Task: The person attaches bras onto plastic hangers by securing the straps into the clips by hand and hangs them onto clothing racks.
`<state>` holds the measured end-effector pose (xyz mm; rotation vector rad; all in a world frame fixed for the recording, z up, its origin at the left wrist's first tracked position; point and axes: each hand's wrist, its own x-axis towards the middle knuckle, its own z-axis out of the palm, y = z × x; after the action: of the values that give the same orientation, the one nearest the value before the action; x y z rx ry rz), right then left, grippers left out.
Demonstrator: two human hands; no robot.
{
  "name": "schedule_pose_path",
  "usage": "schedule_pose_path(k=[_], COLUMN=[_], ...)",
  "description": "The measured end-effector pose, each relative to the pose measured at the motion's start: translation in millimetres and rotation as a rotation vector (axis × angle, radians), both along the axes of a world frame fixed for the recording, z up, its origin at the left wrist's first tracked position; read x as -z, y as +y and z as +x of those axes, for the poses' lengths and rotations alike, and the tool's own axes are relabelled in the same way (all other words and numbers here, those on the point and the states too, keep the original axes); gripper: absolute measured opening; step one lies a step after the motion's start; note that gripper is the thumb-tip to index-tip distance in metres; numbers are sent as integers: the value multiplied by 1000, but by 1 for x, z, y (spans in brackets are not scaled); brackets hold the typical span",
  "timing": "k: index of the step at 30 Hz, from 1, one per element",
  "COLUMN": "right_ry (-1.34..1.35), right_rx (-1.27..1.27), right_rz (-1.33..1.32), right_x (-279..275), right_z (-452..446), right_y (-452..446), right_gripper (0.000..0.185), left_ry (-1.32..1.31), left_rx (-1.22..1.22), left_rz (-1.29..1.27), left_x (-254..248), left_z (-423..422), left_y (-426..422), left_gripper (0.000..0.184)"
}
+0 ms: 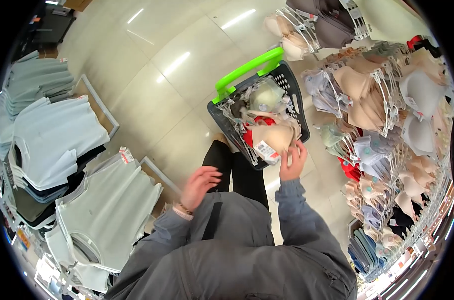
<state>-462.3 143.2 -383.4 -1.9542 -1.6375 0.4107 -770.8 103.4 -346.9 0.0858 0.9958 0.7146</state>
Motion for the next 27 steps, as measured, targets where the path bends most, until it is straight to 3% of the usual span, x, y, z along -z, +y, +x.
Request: schedule_pose_path(k=[2,4,8,9,10,11,13,16,18,20,23,25,26,27], right_ry=[375,407,700,703,715,724,832,1029,451,428,258,-208,-203,-141], right_rx=[93,77,61,65,-102,-273,-300,-231,-352,-432,-513,-764,-783,-807], right_rz=[-83,-55,-182,-182,-278,-372,-509,-726,-643,-657,-522,-468,-468,-656], right_x=[-32,-54,-77,-76,-73,-70,-46,47,120,202,256,321,323,317], right_z=[-9,-19,-34,-29,-23,-18,-9,-4,-9,-32,-78,-107,-109,-107], right_y=[-13,-19,-31,-30,-28,-25,-11,30,70,105,146,152,154,157], right_gripper=[11,10,8,8,7,7,9,14,17,22,29,23,23,22], left_ry=[-96,-70,-156,-123,-89,-10,169,217,168,232,295,355,402,411], left_rx=[144,337,205,63,-81,-124,-15,-86,-165,-300,-399,-494,-527,-544], left_rz=[57,150,54,47,39,-20,22,-77,-189,-215,-196,-303,-331,-338], left_x=[-12,-22,-20,-22,-25,-26,-25,-52,-71,-85,-94,-87,-81,-81], left_z=[36,68,107,110,112,107,89,82,75,84,95,103,106,111], left_y=[15,21,-1,-2,-2,-2,-20,-46,-69,-81,-100,-135,-151,-152], left_gripper=[29,35,33,31,29,26,21,20,23,26,35,34,33,33])
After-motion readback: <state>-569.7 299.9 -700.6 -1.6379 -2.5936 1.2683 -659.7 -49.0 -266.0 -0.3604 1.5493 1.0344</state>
